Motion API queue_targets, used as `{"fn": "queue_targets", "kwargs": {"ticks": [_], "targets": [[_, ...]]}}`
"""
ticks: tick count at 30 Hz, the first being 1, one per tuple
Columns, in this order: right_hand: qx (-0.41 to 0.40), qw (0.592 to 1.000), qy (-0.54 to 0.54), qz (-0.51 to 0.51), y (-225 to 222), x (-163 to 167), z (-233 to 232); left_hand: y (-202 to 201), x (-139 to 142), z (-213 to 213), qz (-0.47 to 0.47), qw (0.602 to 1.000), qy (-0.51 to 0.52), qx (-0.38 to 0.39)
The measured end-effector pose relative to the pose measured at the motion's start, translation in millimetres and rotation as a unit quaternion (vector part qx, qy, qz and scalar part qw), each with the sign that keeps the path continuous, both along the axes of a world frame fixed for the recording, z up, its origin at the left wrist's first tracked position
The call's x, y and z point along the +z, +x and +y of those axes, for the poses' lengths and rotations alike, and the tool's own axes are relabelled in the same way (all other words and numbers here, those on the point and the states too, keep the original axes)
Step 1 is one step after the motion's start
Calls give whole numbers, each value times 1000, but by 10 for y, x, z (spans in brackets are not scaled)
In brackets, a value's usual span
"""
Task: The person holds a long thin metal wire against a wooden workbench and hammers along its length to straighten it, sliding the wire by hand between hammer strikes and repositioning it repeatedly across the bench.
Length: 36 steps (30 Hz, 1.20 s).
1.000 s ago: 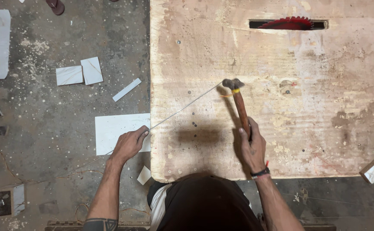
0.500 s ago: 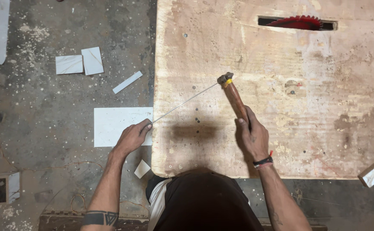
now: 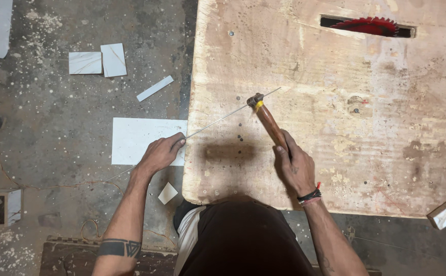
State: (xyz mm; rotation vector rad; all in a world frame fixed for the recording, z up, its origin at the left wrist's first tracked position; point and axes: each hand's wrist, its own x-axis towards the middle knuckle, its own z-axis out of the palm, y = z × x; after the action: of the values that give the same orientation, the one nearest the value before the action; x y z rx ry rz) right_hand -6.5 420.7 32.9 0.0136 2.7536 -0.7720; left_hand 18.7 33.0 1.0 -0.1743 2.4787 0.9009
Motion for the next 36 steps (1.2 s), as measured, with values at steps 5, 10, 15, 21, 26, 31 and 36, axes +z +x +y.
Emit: {"fn": "queue_targets", "kwargs": {"ticks": [5,10,15,21,26,31,36], "targets": [[52,988,-78,125,94,18,-77,0,-23,5,-17,1000,2,14],[38,999,-22,8,117,67,-151,17,-27,27,14,1000,4,8],[123,969,-131,170,202,133,-286,32,27,62,1,1000,-12,10],[138,982,-81,101,246,273,-415,43,40,73,53,998,14,10],[147,989,-37,1,275,295,-559,55,39,88,42,999,-6,0],[181,977,-88,66,341,304,-596,60,77,113,21,1000,-4,12],[182,982,-55,19,382,324,-591,69,112,161,28,999,-22,10]]}}
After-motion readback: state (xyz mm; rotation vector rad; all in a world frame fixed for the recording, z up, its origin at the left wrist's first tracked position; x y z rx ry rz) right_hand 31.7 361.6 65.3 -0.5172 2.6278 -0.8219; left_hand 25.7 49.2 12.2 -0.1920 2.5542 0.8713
